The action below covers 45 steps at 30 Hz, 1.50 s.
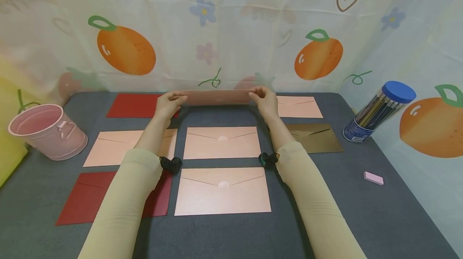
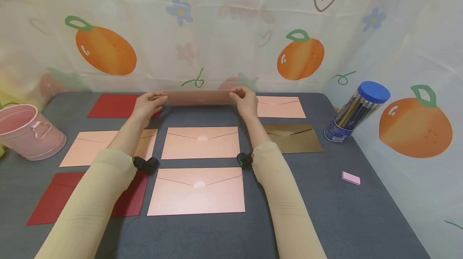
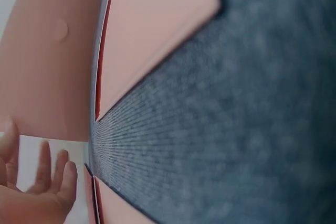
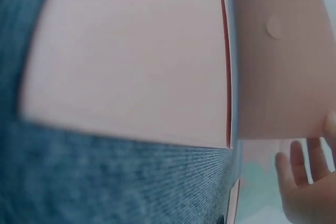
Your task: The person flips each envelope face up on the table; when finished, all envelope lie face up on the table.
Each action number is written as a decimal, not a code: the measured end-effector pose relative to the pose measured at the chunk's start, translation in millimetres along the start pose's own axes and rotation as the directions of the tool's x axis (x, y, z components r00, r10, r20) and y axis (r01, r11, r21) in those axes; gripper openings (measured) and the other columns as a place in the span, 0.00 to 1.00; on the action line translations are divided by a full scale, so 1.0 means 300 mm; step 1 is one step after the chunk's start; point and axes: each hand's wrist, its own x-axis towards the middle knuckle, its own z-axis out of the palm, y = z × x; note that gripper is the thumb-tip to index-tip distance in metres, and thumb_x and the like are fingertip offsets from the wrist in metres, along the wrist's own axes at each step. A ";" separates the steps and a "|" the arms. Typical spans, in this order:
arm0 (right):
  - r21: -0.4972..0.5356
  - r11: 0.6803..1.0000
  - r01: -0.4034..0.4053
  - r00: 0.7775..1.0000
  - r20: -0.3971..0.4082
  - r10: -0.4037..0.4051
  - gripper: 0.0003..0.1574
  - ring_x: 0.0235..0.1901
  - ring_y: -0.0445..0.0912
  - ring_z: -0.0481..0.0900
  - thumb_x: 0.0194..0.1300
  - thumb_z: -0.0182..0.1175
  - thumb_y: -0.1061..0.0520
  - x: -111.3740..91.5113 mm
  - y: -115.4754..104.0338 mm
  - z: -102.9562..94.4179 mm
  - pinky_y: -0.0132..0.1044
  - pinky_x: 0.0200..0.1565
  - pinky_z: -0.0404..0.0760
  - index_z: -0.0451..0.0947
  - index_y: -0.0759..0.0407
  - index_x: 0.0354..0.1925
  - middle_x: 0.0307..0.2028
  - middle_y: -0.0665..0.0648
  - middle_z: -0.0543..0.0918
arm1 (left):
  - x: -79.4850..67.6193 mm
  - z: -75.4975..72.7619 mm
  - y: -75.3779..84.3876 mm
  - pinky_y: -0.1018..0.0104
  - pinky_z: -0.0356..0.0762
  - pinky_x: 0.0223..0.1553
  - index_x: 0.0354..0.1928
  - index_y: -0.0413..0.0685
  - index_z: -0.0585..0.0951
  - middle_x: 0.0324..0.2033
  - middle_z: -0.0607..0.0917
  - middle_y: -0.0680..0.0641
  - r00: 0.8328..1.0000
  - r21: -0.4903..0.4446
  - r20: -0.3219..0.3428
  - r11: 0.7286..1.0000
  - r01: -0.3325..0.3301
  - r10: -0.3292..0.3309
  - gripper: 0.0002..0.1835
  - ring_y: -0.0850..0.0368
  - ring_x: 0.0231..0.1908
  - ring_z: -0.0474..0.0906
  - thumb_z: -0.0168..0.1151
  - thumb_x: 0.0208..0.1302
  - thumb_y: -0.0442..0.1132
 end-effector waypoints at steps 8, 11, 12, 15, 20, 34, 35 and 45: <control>0.074 0.997 0.030 1.000 -0.004 -0.030 0.15 0.32 0.39 0.75 0.69 0.61 0.53 -0.002 -0.016 0.004 0.29 0.37 0.77 0.77 0.59 0.50 0.31 0.47 0.80 | 0.001 0.012 0.006 0.71 0.83 0.48 0.47 0.55 0.77 0.39 0.76 0.57 1.000 -0.055 -0.012 0.998 -0.022 0.022 0.09 0.65 0.40 0.76 0.62 0.68 0.46; 0.060 0.998 0.023 1.000 0.011 -0.024 0.17 0.28 0.38 0.73 0.70 0.61 0.52 -0.003 -0.014 0.001 0.28 0.33 0.73 0.76 0.59 0.53 0.25 0.42 0.78 | 0.003 0.013 0.005 0.79 0.81 0.36 0.46 0.55 0.78 0.35 0.77 0.57 1.000 -0.063 -0.023 0.998 -0.006 0.005 0.09 0.66 0.33 0.76 0.63 0.67 0.45; 0.053 0.998 0.018 1.000 0.022 -0.019 0.18 0.26 0.39 0.72 0.70 0.60 0.52 -0.003 -0.012 -0.001 0.28 0.32 0.71 0.75 0.59 0.54 0.23 0.42 0.77 | 0.003 0.013 0.004 0.79 0.80 0.34 0.47 0.54 0.78 0.34 0.77 0.58 1.000 -0.061 -0.024 0.998 0.000 -0.001 0.10 0.66 0.32 0.76 0.64 0.67 0.45; 0.026 1.000 -0.006 0.998 0.058 0.005 0.20 0.23 0.40 0.68 0.71 0.59 0.51 -0.003 -0.004 -0.005 0.30 0.31 0.67 0.73 0.58 0.56 0.20 0.43 0.74 | 0.004 0.013 0.003 0.79 0.80 0.32 0.48 0.53 0.78 0.32 0.78 0.58 1.000 -0.052 -0.020 0.998 0.022 -0.023 0.12 0.65 0.30 0.76 0.65 0.66 0.45; 0.009 0.998 -0.057 0.993 0.103 0.056 0.20 0.21 0.42 0.68 0.71 0.59 0.50 0.000 0.008 -0.010 0.31 0.29 0.67 0.72 0.58 0.55 0.18 0.45 0.74 | 0.000 0.012 0.004 0.79 0.79 0.33 0.51 0.54 0.77 0.35 0.77 0.57 0.998 -0.032 0.012 0.997 0.070 -0.069 0.15 0.65 0.31 0.76 0.64 0.66 0.47; 0.256 0.920 -0.297 0.949 0.185 0.255 0.08 0.24 0.39 0.76 0.71 0.58 0.55 0.008 0.001 -0.020 0.27 0.26 0.80 0.67 0.52 0.41 0.28 0.47 0.75 | 0.003 -0.026 -0.004 0.70 0.86 0.43 0.61 0.45 0.68 0.37 0.86 0.53 0.922 -0.356 0.388 0.920 0.165 -0.016 0.24 0.60 0.36 0.88 0.62 0.65 0.28; 0.274 0.912 -0.305 0.946 0.193 0.259 0.08 0.23 0.38 0.77 0.71 0.58 0.56 0.008 0.002 -0.020 0.27 0.26 0.81 0.67 0.52 0.40 0.29 0.48 0.76 | 0.001 -0.027 -0.003 0.69 0.86 0.44 0.62 0.46 0.68 0.37 0.87 0.53 0.918 -0.369 0.396 0.916 0.159 0.000 0.25 0.59 0.37 0.89 0.62 0.65 0.27; 0.202 0.937 -0.285 0.775 0.624 0.101 0.20 0.24 0.43 0.84 0.61 0.60 0.70 -0.010 0.001 -0.041 0.34 0.29 0.85 0.66 0.57 0.48 0.30 0.53 0.82 | 0.002 -0.014 0.000 0.63 0.86 0.44 0.48 0.41 0.72 0.29 0.85 0.51 0.958 -0.523 0.284 0.844 0.120 0.040 0.09 0.59 0.31 0.88 0.57 0.69 0.28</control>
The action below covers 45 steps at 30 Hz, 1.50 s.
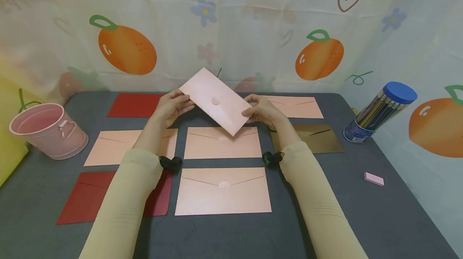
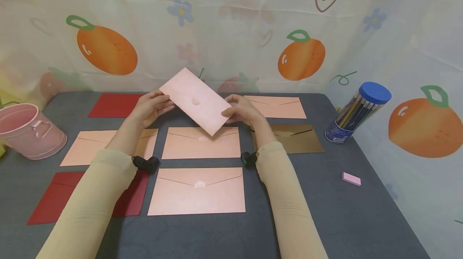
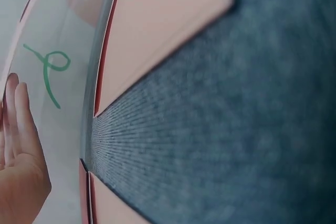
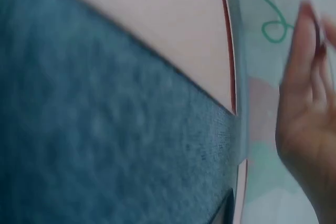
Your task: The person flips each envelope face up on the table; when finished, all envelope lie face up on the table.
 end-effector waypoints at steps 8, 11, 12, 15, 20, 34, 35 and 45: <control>-0.053 0.998 -0.040 0.955 0.290 0.054 0.30 0.30 0.42 0.84 0.59 0.58 0.74 0.000 -0.013 0.037 0.32 0.33 0.83 0.63 0.61 0.58 0.36 0.52 0.85 | 0.008 0.028 -0.010 0.70 0.86 0.39 0.42 0.42 0.73 0.30 0.79 0.53 0.999 0.151 -0.050 0.989 -0.012 0.020 0.04 0.61 0.30 0.81 0.57 0.69 0.30; -0.059 0.998 -0.025 0.971 0.238 0.038 0.35 0.27 0.42 0.82 0.59 0.60 0.72 0.001 -0.019 0.050 0.32 0.31 0.82 0.62 0.60 0.62 0.34 0.51 0.84 | 0.009 0.040 -0.011 0.72 0.86 0.40 0.56 0.37 0.72 0.33 0.79 0.53 0.999 0.219 -0.033 0.976 0.014 -0.007 0.15 0.63 0.32 0.80 0.57 0.70 0.32; -0.060 0.998 -0.017 0.976 0.214 0.029 0.36 0.27 0.42 0.82 0.60 0.60 0.72 0.002 -0.021 0.053 0.33 0.31 0.82 0.61 0.60 0.64 0.33 0.52 0.84 | 0.009 0.044 -0.011 0.73 0.85 0.41 0.60 0.36 0.70 0.34 0.79 0.53 0.999 0.244 -0.027 0.969 0.023 -0.017 0.18 0.63 0.33 0.80 0.56 0.70 0.32; -0.074 0.997 0.009 0.989 0.145 0.002 0.39 0.26 0.43 0.81 0.62 0.60 0.68 0.003 -0.024 0.058 0.35 0.31 0.83 0.59 0.58 0.69 0.32 0.52 0.82 | 0.008 0.056 -0.013 0.76 0.84 0.41 0.69 0.33 0.64 0.38 0.78 0.54 0.999 0.335 0.003 0.941 0.038 -0.041 0.26 0.66 0.34 0.79 0.54 0.72 0.34; -0.093 0.995 0.025 0.998 0.059 -0.020 0.45 0.28 0.42 0.78 0.66 0.60 0.63 0.007 -0.023 0.054 0.33 0.32 0.83 0.52 0.51 0.75 0.34 0.51 0.78 | 0.009 0.083 -0.021 0.78 0.83 0.40 0.68 0.31 0.65 0.39 0.77 0.54 0.996 0.446 0.049 0.894 0.040 -0.069 0.25 0.68 0.33 0.80 0.53 0.73 0.34; 0.095 0.992 0.087 0.991 -0.109 -0.077 0.46 0.28 0.43 0.79 0.63 0.59 0.73 0.006 -0.017 0.018 0.34 0.30 0.86 0.57 0.48 0.73 0.32 0.54 0.72 | -0.003 0.096 -0.023 0.73 0.84 0.42 0.65 0.36 0.71 0.40 0.83 0.54 0.965 0.540 0.140 0.834 0.113 -0.222 0.25 0.63 0.36 0.82 0.57 0.72 0.41; 0.111 0.990 0.085 0.989 -0.127 -0.070 0.48 0.29 0.44 0.80 0.63 0.59 0.73 0.005 -0.016 0.012 0.35 0.31 0.86 0.56 0.47 0.74 0.35 0.54 0.71 | -0.004 0.092 -0.022 0.72 0.84 0.42 0.65 0.37 0.71 0.40 0.83 0.53 0.957 0.559 0.151 0.820 0.125 -0.249 0.25 0.62 0.36 0.82 0.58 0.71 0.42; 0.187 0.981 0.057 0.961 -0.275 -0.003 0.19 0.24 0.42 0.79 0.71 0.55 0.62 0.002 -0.001 -0.013 0.32 0.32 0.86 0.68 0.57 0.58 0.37 0.55 0.75 | -0.020 0.041 -0.004 0.72 0.81 0.42 0.62 0.37 0.70 0.38 0.79 0.52 0.931 0.680 0.170 0.722 0.127 -0.324 0.24 0.61 0.35 0.77 0.61 0.66 0.36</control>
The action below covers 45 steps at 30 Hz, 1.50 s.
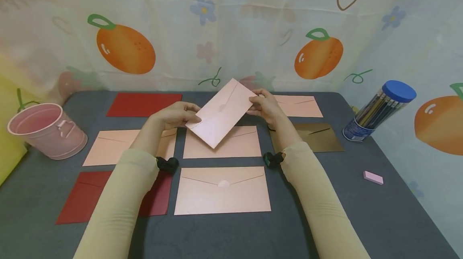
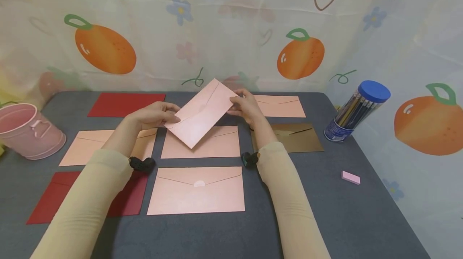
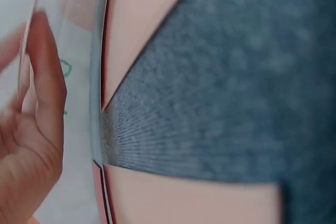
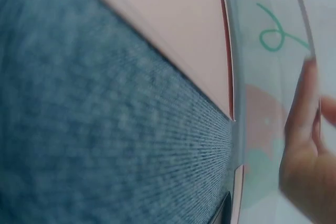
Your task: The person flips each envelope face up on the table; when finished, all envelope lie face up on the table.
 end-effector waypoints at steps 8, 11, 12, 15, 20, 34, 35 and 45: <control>0.016 0.998 -0.064 0.997 -0.034 0.065 0.04 0.28 0.42 0.82 0.68 0.59 0.64 -0.006 0.001 -0.010 0.27 0.36 0.86 0.73 0.60 0.37 0.35 0.53 0.76 | -0.010 -0.014 0.013 0.78 0.79 0.37 0.67 0.42 0.66 0.40 0.76 0.56 0.927 -0.340 -0.367 0.939 -0.054 -0.080 0.29 0.66 0.36 0.77 0.61 0.68 0.42; 0.058 0.994 -0.091 0.994 -0.055 0.094 0.06 0.29 0.41 0.82 0.68 0.59 0.65 -0.002 0.000 -0.007 0.27 0.38 0.86 0.70 0.60 0.41 0.36 0.54 0.75 | -0.013 -0.015 0.020 0.79 0.80 0.38 0.71 0.40 0.61 0.41 0.76 0.55 0.914 -0.441 -0.393 0.893 -0.090 -0.101 0.33 0.66 0.37 0.77 0.61 0.68 0.38; 0.074 0.992 -0.099 0.993 -0.063 0.104 0.06 0.29 0.42 0.82 0.69 0.58 0.65 0.000 -0.001 -0.006 0.27 0.38 0.86 0.70 0.60 0.41 0.37 0.54 0.74 | -0.013 -0.015 0.021 0.79 0.80 0.40 0.72 0.39 0.60 0.43 0.76 0.54 0.916 -0.449 -0.389 0.889 -0.091 -0.102 0.34 0.66 0.38 0.77 0.60 0.68 0.36; 0.119 0.984 -0.132 0.987 -0.081 0.142 0.07 0.30 0.43 0.84 0.69 0.57 0.66 0.003 -0.001 0.000 0.27 0.38 0.86 0.68 0.60 0.41 0.39 0.55 0.73 | -0.009 -0.011 0.017 0.74 0.82 0.52 0.73 0.38 0.58 0.57 0.76 0.45 0.922 -0.413 -0.376 0.908 -0.075 -0.095 0.34 0.63 0.44 0.79 0.58 0.69 0.32; 0.076 0.978 -0.195 0.976 -0.083 0.201 0.23 0.29 0.43 0.85 0.69 0.55 0.69 0.000 0.002 0.006 0.28 0.37 0.86 0.65 0.67 0.61 0.44 0.58 0.72 | 0.009 0.005 0.002 0.59 0.69 0.70 0.73 0.36 0.61 0.73 0.62 0.36 0.919 -0.231 -0.389 0.973 -0.028 -0.066 0.33 0.49 0.65 0.70 0.56 0.66 0.26; -0.314 0.919 -0.237 0.968 -0.156 0.196 0.28 0.19 0.37 0.82 0.66 0.59 0.68 -0.008 0.019 0.003 0.25 0.30 0.84 0.71 0.69 0.64 0.48 0.65 0.80 | 0.025 0.027 -0.008 0.48 0.73 0.65 0.68 0.36 0.69 0.66 0.75 0.37 0.868 0.215 -0.496 0.970 0.114 0.008 0.32 0.40 0.68 0.68 0.61 0.60 0.30; -0.322 0.917 -0.235 0.969 -0.156 0.194 0.28 0.19 0.37 0.82 0.66 0.60 0.68 -0.008 0.020 0.004 0.26 0.30 0.84 0.71 0.69 0.64 0.48 0.65 0.80 | 0.026 0.029 -0.007 0.48 0.74 0.65 0.68 0.36 0.70 0.66 0.75 0.37 0.864 0.238 -0.503 0.963 0.124 0.013 0.31 0.39 0.68 0.67 0.61 0.59 0.30; -0.401 0.893 -0.204 0.975 -0.161 0.151 0.24 0.17 0.37 0.81 0.64 0.62 0.68 -0.005 0.025 0.006 0.27 0.28 0.84 0.74 0.71 0.58 0.31 0.57 0.81 | 0.031 0.041 0.005 0.50 0.75 0.64 0.66 0.36 0.72 0.65 0.76 0.38 0.859 0.297 -0.512 0.941 0.160 0.015 0.30 0.39 0.70 0.64 0.60 0.58 0.29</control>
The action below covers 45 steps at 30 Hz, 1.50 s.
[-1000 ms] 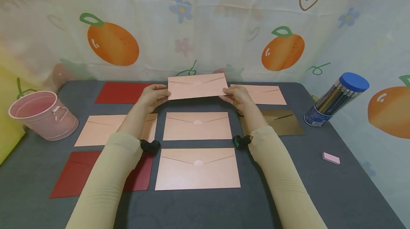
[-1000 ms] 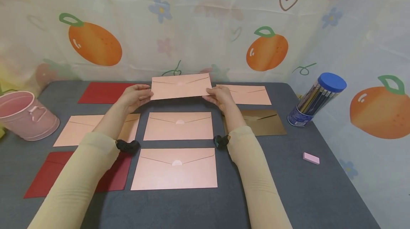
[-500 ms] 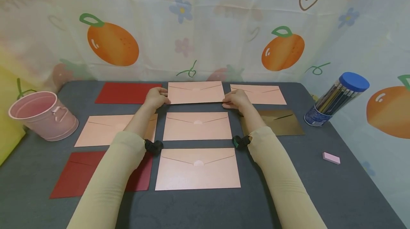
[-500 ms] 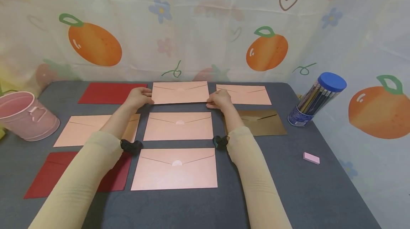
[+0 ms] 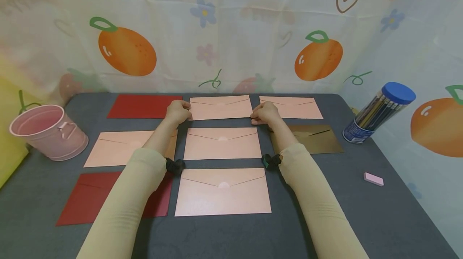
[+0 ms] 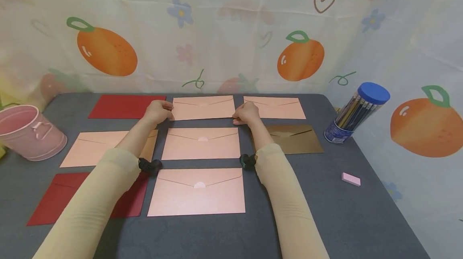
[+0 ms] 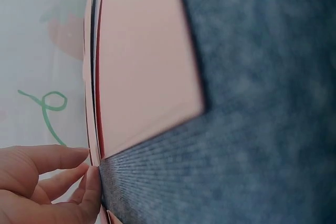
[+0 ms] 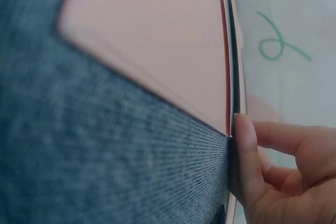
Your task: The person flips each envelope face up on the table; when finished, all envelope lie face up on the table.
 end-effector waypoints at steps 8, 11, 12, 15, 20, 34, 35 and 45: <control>-0.044 0.999 0.008 1.000 -0.020 -0.009 0.21 0.17 0.37 0.81 0.63 0.62 0.68 0.004 0.000 0.002 0.27 0.27 0.84 0.75 0.71 0.55 0.29 0.56 0.80 | 0.003 -0.001 -0.002 0.50 0.75 0.64 0.66 0.36 0.73 0.65 0.77 0.37 1.000 -0.012 0.006 1.000 -0.007 0.007 0.30 0.40 0.69 0.65 0.59 0.58 0.29; -0.068 0.997 0.021 0.999 -0.022 -0.023 0.22 0.18 0.37 0.81 0.63 0.62 0.68 0.004 -0.002 0.004 0.28 0.28 0.85 0.74 0.70 0.56 0.32 0.57 0.80 | 0.004 -0.004 -0.004 0.50 0.74 0.64 0.66 0.35 0.72 0.65 0.76 0.37 1.000 -0.020 0.020 1.000 -0.018 0.018 0.30 0.40 0.69 0.66 0.59 0.59 0.29; -0.076 0.997 0.025 0.999 -0.022 -0.027 0.23 0.19 0.37 0.81 0.63 0.62 0.67 0.003 -0.004 0.006 0.28 0.28 0.85 0.74 0.70 0.57 0.33 0.58 0.80 | 0.003 -0.007 -0.005 0.50 0.74 0.64 0.67 0.35 0.71 0.65 0.76 0.36 0.999 -0.022 0.025 1.000 -0.021 0.022 0.30 0.39 0.68 0.66 0.60 0.59 0.29; -0.102 0.994 0.031 0.999 -0.016 -0.033 0.26 0.21 0.39 0.80 0.64 0.62 0.66 0.000 -0.009 0.012 0.29 0.29 0.86 0.71 0.69 0.59 0.37 0.59 0.79 | 0.000 -0.021 -0.009 0.48 0.74 0.65 0.67 0.34 0.70 0.65 0.75 0.35 0.999 -0.014 0.037 0.999 -0.037 0.037 0.30 0.39 0.67 0.68 0.59 0.61 0.31; -0.208 0.977 0.055 0.998 -0.026 -0.062 0.23 0.21 0.39 0.77 0.68 0.60 0.60 -0.006 -0.020 0.024 0.29 0.27 0.85 0.70 0.67 0.58 0.35 0.58 0.77 | -0.020 -0.077 -0.001 0.46 0.72 0.65 0.67 0.35 0.70 0.65 0.74 0.33 0.998 -0.061 0.004 0.996 -0.064 0.065 0.27 0.37 0.66 0.67 0.58 0.65 0.32; -0.209 0.935 0.288 0.958 0.056 -0.282 0.15 0.44 0.56 0.86 0.70 0.57 0.58 -0.047 -0.137 0.155 0.40 0.45 0.88 0.76 0.64 0.52 0.51 0.64 0.81 | -0.074 -0.396 -0.208 0.53 0.69 0.65 0.72 0.40 0.63 0.58 0.75 0.47 0.970 -0.244 -0.229 0.969 0.031 -0.088 0.33 0.51 0.58 0.70 0.56 0.70 0.45; -0.198 0.933 0.300 0.954 0.061 -0.294 0.15 0.45 0.57 0.86 0.71 0.57 0.58 -0.046 -0.143 0.176 0.40 0.45 0.88 0.76 0.64 0.52 0.50 0.64 0.82 | -0.079 -0.406 -0.225 0.51 0.68 0.66 0.73 0.40 0.62 0.63 0.73 0.44 0.969 -0.238 -0.227 0.970 0.045 -0.101 0.34 0.46 0.62 0.68 0.56 0.70 0.46; -0.175 0.891 0.419 0.906 0.150 -0.397 0.19 0.52 0.51 0.84 0.71 0.58 0.56 -0.053 -0.207 0.414 0.34 0.50 0.85 0.77 0.61 0.57 0.54 0.59 0.83 | -0.110 -0.427 -0.323 0.33 0.54 0.73 0.77 0.36 0.47 0.76 0.47 0.29 0.976 -0.217 -0.156 0.969 0.117 -0.153 0.44 0.28 0.74 0.48 0.54 0.71 0.51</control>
